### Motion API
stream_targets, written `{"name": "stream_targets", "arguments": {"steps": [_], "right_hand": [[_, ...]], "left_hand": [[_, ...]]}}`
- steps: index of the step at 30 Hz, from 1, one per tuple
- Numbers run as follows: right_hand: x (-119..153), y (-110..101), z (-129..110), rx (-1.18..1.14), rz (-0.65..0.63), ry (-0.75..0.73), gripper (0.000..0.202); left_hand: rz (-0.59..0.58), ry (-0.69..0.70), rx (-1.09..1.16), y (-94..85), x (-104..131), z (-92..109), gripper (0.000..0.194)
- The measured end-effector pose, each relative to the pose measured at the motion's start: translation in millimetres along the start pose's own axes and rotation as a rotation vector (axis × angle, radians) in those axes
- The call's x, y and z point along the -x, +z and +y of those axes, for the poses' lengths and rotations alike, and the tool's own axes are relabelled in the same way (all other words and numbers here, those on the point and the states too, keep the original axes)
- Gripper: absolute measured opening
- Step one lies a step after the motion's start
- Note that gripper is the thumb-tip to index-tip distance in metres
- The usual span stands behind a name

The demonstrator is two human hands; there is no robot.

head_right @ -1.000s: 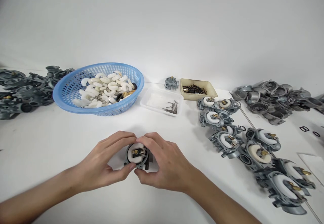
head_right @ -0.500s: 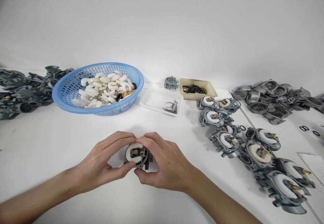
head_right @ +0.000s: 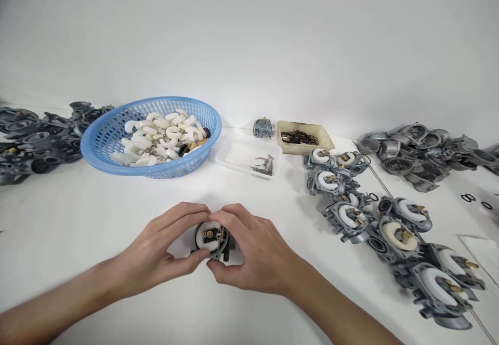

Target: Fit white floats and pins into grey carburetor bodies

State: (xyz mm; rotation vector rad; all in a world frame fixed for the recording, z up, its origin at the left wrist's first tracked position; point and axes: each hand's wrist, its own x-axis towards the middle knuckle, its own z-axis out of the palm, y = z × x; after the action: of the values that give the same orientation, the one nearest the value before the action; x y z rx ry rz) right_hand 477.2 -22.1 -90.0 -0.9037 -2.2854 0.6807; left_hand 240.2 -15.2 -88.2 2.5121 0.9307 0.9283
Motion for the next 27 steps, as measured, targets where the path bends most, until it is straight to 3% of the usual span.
{"name": "stream_targets", "arguments": {"steps": [10,18,27], "right_hand": [[0,3,0,0.009,0.001,0.006,0.071],[-1,2,-4,0.048,-0.008,0.03,0.076],[-8,-10,-15,0.037,-0.107,0.201,0.06]], "left_hand": [[-0.031,-0.043,0.009,-0.8,1,1,0.043],[0.003,0.001,0.062,-3.7,2,-8,0.046],[0.046,-0.03,0.056,-2.0,8,-15,0.04]]}}
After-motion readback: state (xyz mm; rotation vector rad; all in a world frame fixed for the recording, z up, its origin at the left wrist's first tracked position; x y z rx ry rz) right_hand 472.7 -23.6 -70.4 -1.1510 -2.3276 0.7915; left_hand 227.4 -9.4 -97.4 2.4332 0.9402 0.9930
